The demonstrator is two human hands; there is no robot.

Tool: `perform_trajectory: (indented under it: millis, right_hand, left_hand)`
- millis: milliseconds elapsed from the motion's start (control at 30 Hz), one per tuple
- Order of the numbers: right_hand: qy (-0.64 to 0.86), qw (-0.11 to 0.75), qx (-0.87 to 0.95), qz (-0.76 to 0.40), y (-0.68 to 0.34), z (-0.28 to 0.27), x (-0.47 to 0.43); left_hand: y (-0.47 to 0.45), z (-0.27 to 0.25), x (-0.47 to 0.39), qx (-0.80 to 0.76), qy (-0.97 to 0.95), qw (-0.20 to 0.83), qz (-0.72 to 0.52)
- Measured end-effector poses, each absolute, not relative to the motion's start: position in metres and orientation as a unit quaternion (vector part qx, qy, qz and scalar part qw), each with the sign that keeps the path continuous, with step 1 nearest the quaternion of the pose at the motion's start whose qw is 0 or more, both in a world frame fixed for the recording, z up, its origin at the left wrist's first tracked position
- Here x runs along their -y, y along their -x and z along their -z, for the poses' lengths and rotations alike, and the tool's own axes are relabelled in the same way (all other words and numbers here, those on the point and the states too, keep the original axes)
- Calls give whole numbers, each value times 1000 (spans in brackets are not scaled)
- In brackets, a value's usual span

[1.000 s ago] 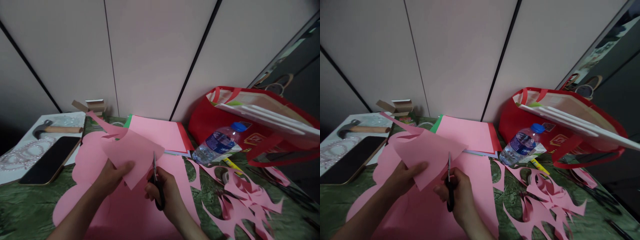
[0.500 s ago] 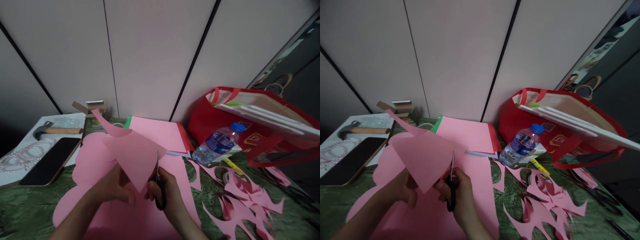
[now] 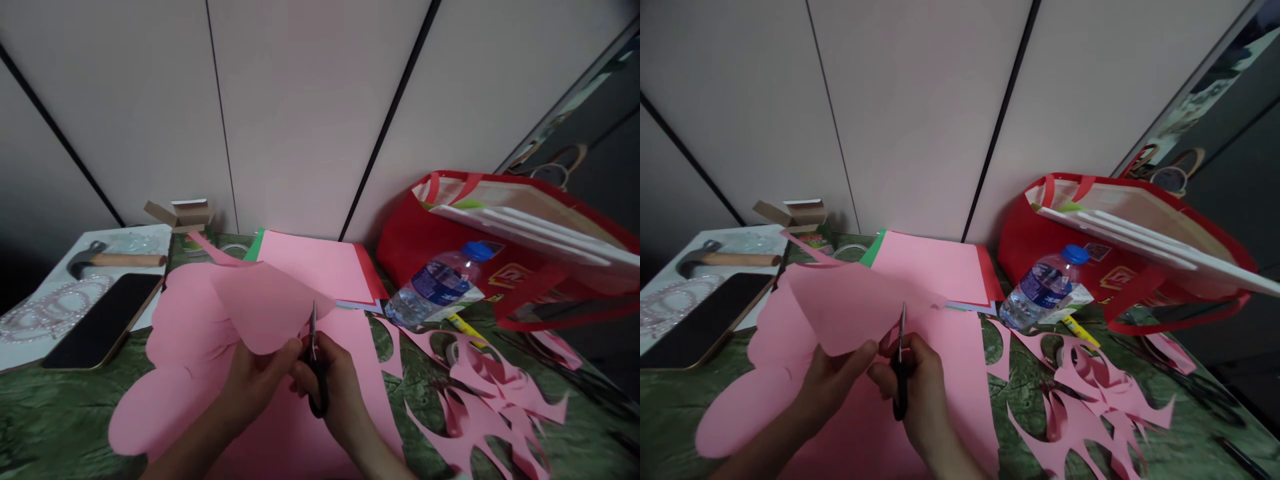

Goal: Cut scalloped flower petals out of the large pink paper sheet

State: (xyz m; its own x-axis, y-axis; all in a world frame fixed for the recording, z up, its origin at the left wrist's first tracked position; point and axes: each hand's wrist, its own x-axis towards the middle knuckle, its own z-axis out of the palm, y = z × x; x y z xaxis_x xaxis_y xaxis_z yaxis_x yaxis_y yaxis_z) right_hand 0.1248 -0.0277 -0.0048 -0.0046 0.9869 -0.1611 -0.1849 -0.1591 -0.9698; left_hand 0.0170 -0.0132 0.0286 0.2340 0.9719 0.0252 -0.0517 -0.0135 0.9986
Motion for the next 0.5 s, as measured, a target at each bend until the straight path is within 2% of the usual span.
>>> perform_trajectory:
  millis: [167, 500]
  right_hand:
    - [493, 492, 407, -591, -125, 5, 28]
    - [471, 484, 386, -628, -123, 5, 29]
  left_hand:
    - [-21, -24, 12, -450, -466, 554, -523]
    - [-15, -21, 7, -584, -408, 482, -511]
